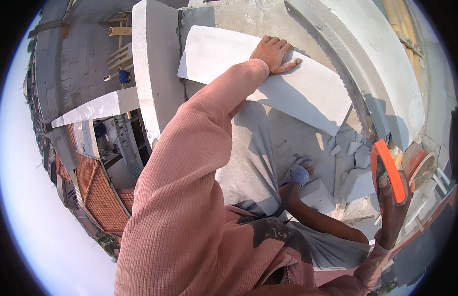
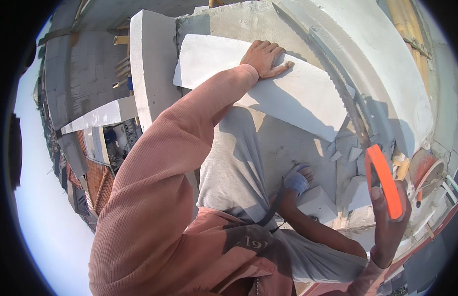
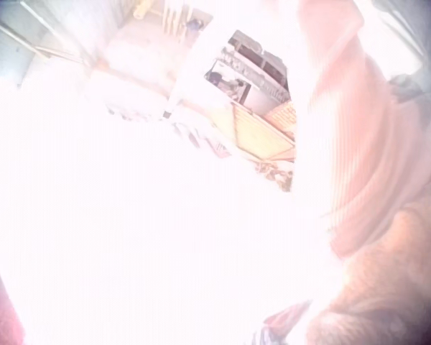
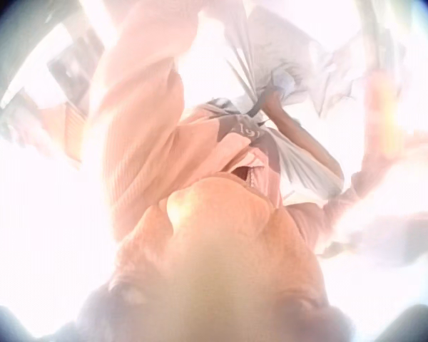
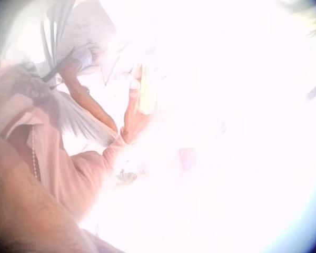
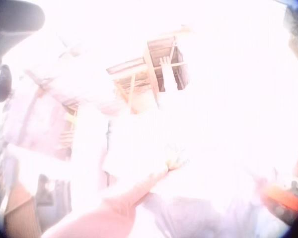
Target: The person uses a saw to cut a lightweight brick and then applies mortar from a bucket to glue it onto a wall.
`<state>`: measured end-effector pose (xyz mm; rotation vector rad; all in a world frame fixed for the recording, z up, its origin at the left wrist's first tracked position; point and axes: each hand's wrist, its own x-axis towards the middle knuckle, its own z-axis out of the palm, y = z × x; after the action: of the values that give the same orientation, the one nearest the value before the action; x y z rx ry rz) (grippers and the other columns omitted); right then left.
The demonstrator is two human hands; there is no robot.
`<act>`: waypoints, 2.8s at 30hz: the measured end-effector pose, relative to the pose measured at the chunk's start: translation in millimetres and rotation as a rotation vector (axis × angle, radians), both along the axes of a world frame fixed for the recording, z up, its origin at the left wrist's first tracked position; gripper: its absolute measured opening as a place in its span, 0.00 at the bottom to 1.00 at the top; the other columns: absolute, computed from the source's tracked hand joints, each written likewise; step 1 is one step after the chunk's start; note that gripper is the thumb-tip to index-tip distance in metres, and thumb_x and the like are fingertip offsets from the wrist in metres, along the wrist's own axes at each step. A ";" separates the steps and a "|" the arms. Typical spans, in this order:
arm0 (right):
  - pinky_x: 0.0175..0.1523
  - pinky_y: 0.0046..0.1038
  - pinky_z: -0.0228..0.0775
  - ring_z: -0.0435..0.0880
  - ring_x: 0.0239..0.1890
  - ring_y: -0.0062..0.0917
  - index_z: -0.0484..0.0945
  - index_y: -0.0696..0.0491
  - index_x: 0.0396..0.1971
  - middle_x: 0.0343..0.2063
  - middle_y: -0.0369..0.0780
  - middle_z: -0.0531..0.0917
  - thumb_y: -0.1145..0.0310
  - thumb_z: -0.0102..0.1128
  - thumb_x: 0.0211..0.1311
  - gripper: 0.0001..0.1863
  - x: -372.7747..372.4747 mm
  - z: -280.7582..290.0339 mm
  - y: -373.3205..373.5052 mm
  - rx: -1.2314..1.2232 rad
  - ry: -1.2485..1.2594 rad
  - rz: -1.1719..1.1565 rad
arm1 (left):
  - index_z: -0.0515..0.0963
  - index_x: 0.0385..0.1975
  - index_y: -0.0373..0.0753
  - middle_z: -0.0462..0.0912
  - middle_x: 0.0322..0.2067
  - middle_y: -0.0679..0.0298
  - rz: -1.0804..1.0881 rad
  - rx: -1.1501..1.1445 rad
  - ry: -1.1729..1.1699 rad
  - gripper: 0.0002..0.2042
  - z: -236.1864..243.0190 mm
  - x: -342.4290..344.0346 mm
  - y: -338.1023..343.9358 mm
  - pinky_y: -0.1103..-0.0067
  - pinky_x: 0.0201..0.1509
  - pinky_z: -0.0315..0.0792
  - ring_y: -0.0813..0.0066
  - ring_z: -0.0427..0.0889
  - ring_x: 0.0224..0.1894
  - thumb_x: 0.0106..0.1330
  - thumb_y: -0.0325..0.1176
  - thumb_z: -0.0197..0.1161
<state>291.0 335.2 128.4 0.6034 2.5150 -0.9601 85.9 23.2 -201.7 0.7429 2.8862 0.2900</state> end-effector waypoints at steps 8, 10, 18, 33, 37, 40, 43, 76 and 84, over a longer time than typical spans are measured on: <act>0.35 0.24 0.64 0.70 0.28 0.16 0.78 0.59 0.33 0.23 0.33 0.75 0.58 0.65 0.69 0.17 149.3 -60.1 -120.0 -0.217 0.172 -0.494 | 0.78 0.57 0.44 0.81 0.54 0.64 0.061 -0.072 -0.036 0.34 6.3 -1.9 -8.6 0.69 0.71 0.57 0.69 0.73 0.62 0.71 0.68 0.44; 0.34 0.24 0.65 0.70 0.27 0.16 0.78 0.60 0.32 0.23 0.34 0.76 0.59 0.66 0.69 0.17 174.0 -75.3 -132.8 -0.181 0.237 -0.557 | 0.78 0.56 0.45 0.81 0.53 0.64 0.056 -0.019 -0.019 0.33 5.2 -0.4 -1.3 0.70 0.70 0.57 0.68 0.74 0.61 0.71 0.67 0.45; 0.34 0.25 0.70 0.75 0.25 0.16 0.79 0.59 0.30 0.21 0.35 0.79 0.66 0.66 0.67 0.12 196.8 -122.2 -155.0 -0.236 0.290 -0.613 | 0.79 0.53 0.44 0.82 0.51 0.63 0.057 -0.045 -0.034 0.33 1.5 2.7 -2.4 0.69 0.68 0.58 0.68 0.74 0.60 0.70 0.68 0.46; 0.31 0.29 0.72 0.80 0.21 0.30 0.80 0.59 0.31 0.23 0.42 0.81 0.70 0.69 0.63 0.08 216.9 -148.9 -178.2 -0.219 0.380 -0.606 | 0.76 0.57 0.42 0.79 0.59 0.57 0.066 -0.138 -0.045 0.34 -4.3 -2.4 47.5 0.51 0.74 0.50 0.58 0.71 0.67 0.73 0.66 0.39; 0.31 0.31 0.72 0.81 0.22 0.32 0.79 0.58 0.29 0.23 0.43 0.82 0.70 0.70 0.62 0.09 217.8 -155.7 -177.5 -0.217 0.391 -0.575 | 0.80 0.53 0.45 0.84 0.53 0.60 0.080 -0.022 -0.016 0.29 -11.5 16.0 107.3 0.62 0.71 0.54 0.63 0.77 0.60 0.73 0.61 0.43; 0.32 0.32 0.73 0.83 0.23 0.34 0.79 0.58 0.29 0.23 0.44 0.82 0.71 0.70 0.61 0.09 226.4 -161.9 -177.3 -0.206 0.359 -0.578 | 0.83 0.49 0.45 0.86 0.50 0.61 0.178 0.011 -0.013 0.27 -9.0 20.1 118.2 0.65 0.68 0.55 0.65 0.78 0.58 0.72 0.61 0.46; 0.31 0.33 0.73 0.83 0.24 0.37 0.78 0.58 0.30 0.23 0.44 0.82 0.71 0.69 0.61 0.09 229.9 -160.1 -178.5 -0.189 0.347 -0.547 | 0.83 0.48 0.44 0.86 0.48 0.62 0.137 0.011 0.028 0.26 -10.8 22.8 118.3 0.65 0.67 0.57 0.65 0.79 0.56 0.73 0.59 0.47; 0.38 0.32 0.72 0.81 0.29 0.33 0.77 0.60 0.35 0.28 0.45 0.81 0.71 0.62 0.68 0.07 225.1 -219.9 -163.7 -0.387 0.142 -0.558 | 0.82 0.48 0.44 0.86 0.48 0.62 0.077 0.075 0.151 0.21 -30.7 19.8 111.0 0.64 0.66 0.57 0.62 0.79 0.54 0.76 0.49 0.42; 0.42 0.34 0.74 0.84 0.32 0.38 0.78 0.58 0.36 0.30 0.45 0.82 0.74 0.60 0.67 0.04 257.6 -206.8 -188.7 -0.372 0.086 -0.565 | 0.81 0.48 0.44 0.86 0.49 0.62 0.091 0.039 0.156 0.21 -33.1 17.5 107.6 0.64 0.66 0.57 0.63 0.79 0.54 0.76 0.48 0.41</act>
<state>548.6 146.5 -78.3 1.1961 2.1749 -1.6304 103.4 130.7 -234.9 0.6691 3.0754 0.3131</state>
